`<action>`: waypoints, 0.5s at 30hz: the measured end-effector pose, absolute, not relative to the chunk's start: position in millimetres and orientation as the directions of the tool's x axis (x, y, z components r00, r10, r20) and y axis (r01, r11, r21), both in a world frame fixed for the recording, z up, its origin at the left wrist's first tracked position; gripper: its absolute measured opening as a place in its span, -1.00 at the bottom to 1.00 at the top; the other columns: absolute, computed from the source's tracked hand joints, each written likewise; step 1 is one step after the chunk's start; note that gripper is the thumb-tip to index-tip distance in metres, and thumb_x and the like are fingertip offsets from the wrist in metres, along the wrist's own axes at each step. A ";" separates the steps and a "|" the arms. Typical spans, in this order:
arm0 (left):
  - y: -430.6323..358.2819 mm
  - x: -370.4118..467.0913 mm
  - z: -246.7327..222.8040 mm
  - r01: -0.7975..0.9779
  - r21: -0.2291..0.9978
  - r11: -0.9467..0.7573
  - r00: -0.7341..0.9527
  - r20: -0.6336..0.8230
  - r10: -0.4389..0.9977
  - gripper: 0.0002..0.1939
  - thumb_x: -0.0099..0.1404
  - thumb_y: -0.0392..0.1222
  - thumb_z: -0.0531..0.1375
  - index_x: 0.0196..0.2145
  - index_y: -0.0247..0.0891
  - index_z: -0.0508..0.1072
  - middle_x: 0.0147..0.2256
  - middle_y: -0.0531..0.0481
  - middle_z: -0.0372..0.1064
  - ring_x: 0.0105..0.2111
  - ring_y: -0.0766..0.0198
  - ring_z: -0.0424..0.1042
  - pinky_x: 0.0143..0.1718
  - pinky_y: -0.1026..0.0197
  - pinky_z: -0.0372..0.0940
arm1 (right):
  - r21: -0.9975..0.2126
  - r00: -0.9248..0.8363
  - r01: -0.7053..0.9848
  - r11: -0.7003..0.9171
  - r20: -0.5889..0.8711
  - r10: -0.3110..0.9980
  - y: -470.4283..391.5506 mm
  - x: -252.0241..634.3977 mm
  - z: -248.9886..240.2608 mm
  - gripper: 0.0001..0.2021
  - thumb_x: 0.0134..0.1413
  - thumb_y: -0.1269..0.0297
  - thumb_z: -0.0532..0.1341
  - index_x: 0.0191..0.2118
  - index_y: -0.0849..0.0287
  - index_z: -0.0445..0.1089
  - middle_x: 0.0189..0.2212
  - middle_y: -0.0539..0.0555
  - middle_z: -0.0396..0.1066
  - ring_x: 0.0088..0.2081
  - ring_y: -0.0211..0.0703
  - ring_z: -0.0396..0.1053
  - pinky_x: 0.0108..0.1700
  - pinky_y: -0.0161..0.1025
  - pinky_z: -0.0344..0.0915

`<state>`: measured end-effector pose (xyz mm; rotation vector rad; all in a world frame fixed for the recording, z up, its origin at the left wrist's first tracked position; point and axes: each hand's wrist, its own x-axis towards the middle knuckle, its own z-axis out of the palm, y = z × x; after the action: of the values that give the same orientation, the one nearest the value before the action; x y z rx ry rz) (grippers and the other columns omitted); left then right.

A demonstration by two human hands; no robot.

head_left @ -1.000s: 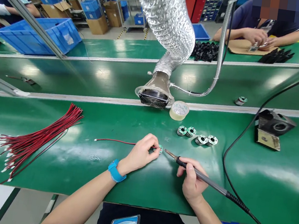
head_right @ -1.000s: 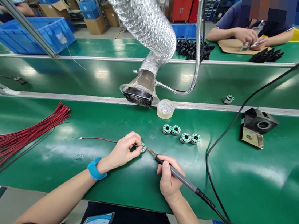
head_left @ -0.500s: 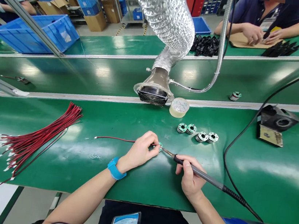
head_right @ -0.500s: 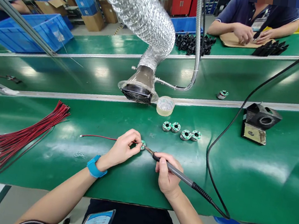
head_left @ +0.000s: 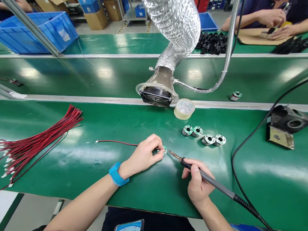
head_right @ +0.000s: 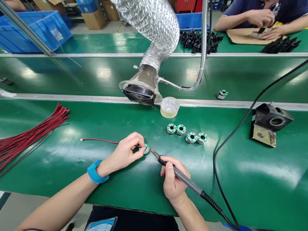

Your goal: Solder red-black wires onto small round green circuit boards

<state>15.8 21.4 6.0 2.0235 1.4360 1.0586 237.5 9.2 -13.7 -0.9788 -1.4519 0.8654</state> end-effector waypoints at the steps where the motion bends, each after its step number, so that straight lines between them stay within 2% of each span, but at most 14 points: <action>1: 21.5 15.7 6.3 0.594 0.720 -0.358 0.167 0.325 0.931 -0.85 0.40 -0.37 0.21 -0.31 -0.20 0.34 -0.25 -0.01 0.37 -0.29 0.29 0.35 -0.30 0.22 0.24 | -0.918 -0.030 0.101 0.383 0.382 0.924 9.3 237.3 -13.3 -0.75 0.46 0.27 0.11 -0.10 0.13 0.56 -0.62 -0.11 0.41 -0.60 -0.27 0.38 -0.41 -0.26 0.34; 15: 22.1 14.7 6.3 0.604 0.706 -0.370 0.189 0.325 0.927 -0.86 0.39 -0.38 0.21 -0.30 -0.20 0.34 -0.24 -0.01 0.37 -0.25 0.28 0.36 -0.29 0.22 0.22 | -0.939 -0.077 0.076 0.335 0.329 0.941 11.8 234.9 -10.0 -0.74 0.47 0.23 0.12 -0.12 0.13 0.57 -0.61 -0.09 0.40 -0.58 -0.26 0.37 -0.42 -0.26 0.34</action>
<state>14.7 22.1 6.3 2.0486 1.4332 1.0287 234.9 11.8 -10.0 -0.9847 -1.4613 0.9552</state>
